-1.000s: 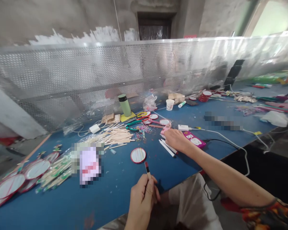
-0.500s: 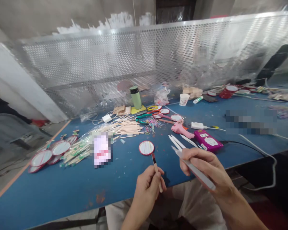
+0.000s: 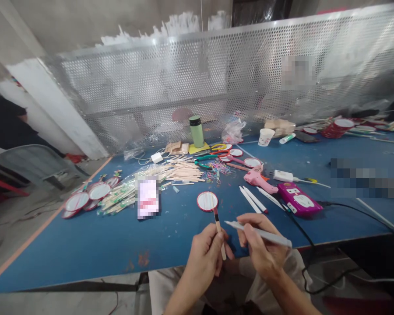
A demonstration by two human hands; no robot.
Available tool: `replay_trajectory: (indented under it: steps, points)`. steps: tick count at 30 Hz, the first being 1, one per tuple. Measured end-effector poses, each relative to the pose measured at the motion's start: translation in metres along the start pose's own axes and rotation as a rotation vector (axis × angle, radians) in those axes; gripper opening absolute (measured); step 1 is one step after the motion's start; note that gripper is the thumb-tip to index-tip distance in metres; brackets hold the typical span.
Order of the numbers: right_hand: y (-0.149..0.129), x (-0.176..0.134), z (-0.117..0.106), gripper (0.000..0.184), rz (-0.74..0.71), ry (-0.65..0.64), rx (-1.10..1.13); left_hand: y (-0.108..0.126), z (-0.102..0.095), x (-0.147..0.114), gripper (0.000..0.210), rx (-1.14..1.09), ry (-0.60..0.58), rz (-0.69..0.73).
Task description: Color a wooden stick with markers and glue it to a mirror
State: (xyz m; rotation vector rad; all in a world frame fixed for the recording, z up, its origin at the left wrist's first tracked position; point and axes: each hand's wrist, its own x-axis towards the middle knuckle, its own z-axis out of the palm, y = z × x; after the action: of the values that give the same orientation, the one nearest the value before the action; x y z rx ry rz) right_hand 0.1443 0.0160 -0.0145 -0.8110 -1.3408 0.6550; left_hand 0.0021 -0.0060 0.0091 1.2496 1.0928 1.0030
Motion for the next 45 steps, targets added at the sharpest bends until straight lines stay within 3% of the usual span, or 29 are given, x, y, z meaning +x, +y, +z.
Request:
replay_trajectory:
  steps: [4,10,16,45]
  points:
    - [-0.007,0.004,0.002,0.015,-0.098,-0.072,-0.044,-0.002,0.003,0.000,0.044,0.047,0.028,0.017]
    - [-0.014,0.006,0.003,0.016,-0.231,-0.031,-0.234,0.000,0.003,-0.002,0.046,0.061,0.012,0.025]
    - [-0.018,0.009,0.006,0.017,-0.311,-0.033,-0.248,0.004,0.002,-0.003,0.043,0.072,-0.004,0.027]
    - [-0.016,0.009,0.007,0.016,-0.353,-0.059,-0.320,-0.002,0.001,-0.003,0.035,0.172,0.001,0.083]
